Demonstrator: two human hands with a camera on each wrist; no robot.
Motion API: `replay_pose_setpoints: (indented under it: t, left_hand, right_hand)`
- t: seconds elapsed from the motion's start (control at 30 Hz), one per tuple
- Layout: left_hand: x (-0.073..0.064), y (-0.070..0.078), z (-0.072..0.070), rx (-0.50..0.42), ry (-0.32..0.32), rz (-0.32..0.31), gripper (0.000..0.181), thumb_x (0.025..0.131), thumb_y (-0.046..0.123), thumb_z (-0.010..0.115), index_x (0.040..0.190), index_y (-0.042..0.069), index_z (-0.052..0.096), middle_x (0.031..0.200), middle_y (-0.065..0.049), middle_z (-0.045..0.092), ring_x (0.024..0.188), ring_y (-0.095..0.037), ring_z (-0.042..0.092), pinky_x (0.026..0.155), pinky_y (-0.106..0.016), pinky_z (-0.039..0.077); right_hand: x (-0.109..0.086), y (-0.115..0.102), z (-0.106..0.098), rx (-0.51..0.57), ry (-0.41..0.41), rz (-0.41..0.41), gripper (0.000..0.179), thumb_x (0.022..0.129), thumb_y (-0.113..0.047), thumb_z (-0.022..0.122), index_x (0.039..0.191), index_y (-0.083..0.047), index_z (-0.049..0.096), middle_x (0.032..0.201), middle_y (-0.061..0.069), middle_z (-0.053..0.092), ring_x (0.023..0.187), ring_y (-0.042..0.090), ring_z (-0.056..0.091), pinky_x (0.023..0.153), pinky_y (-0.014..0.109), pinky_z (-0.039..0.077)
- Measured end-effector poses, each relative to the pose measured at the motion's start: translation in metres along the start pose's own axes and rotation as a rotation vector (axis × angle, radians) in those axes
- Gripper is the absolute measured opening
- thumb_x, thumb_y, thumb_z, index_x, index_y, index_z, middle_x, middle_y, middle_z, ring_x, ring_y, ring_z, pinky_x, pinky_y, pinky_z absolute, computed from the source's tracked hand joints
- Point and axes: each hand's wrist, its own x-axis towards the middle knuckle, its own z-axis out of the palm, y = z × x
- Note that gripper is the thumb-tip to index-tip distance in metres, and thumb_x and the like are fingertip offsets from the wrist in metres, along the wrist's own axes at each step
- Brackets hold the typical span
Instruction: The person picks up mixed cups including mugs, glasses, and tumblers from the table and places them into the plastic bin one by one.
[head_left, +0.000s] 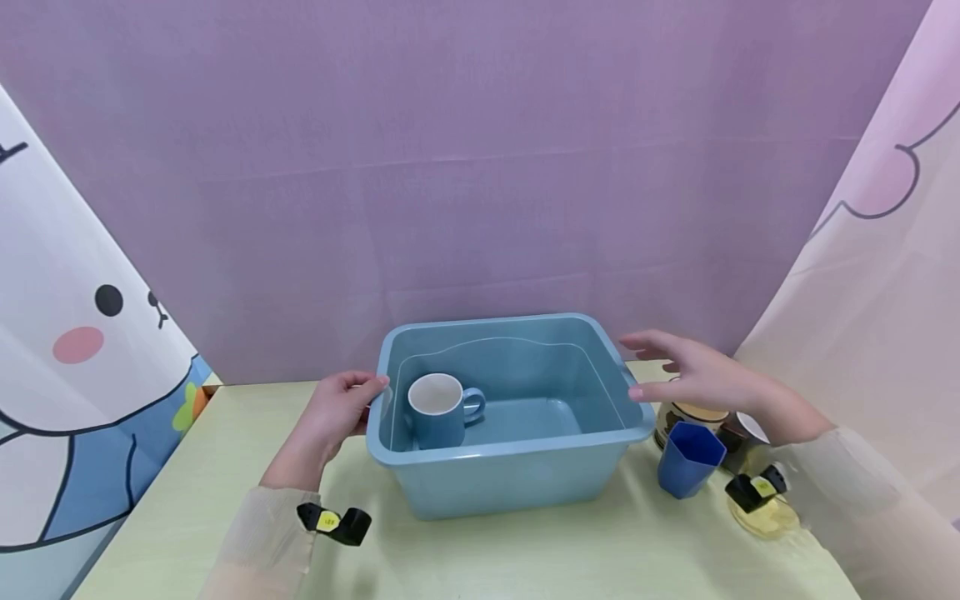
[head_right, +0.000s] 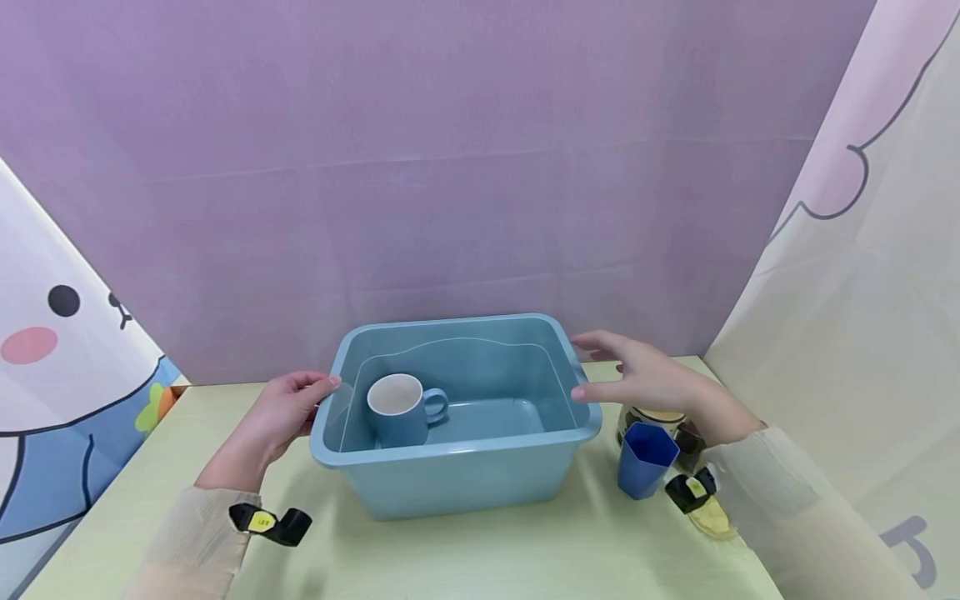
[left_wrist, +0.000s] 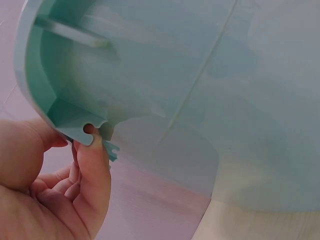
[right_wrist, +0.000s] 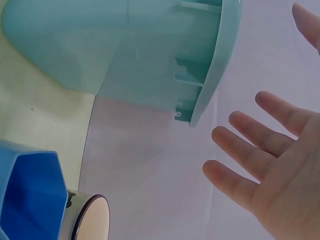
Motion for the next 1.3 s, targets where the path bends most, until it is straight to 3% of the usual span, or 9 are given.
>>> replay_pose_setpoints:
  t: [0.6,1.1,1.3]
  left_hand:
    - [0.001,-0.002,0.000,0.000,-0.001,-0.007,0.049,0.095,0.038,0.054,0.127,0.002,0.052,0.106,-0.013,0.061,0.076,-0.016,0.061,0.072,-0.028,0.056]
    - [0.000,-0.001,0.000,-0.018,0.000,0.006,0.048,0.094,0.037,0.055,0.126,0.001,0.053,0.100,-0.010,0.062,0.073,-0.014,0.061,0.068,-0.027,0.055]
    - [-0.001,-0.001,0.000,-0.020,-0.001,0.004,0.048,0.095,0.037,0.055,0.126,0.001,0.053,0.099,-0.010,0.062,0.073,-0.015,0.061,0.068,-0.027,0.055]
  right_hand:
    - [-0.015,0.018,0.003,0.086,0.103,0.027,0.064,0.087,-0.023,0.068,0.140,-0.005,0.038,0.141,0.016,0.044,0.125,0.041,0.045,0.093,0.061,0.042]
    - [-0.025,0.032,0.008,0.124,0.133,0.069,0.063,0.090,-0.023,0.063,0.143,-0.008,0.033,0.145,0.015,0.039,0.127,0.039,0.041,0.096,0.062,0.039]
    - [-0.029,0.036,0.008,0.114,0.139,0.116,0.066,0.091,-0.025,0.063,0.146,-0.010,0.029,0.147,0.014,0.035,0.130,0.038,0.039,0.096,0.033,0.044]
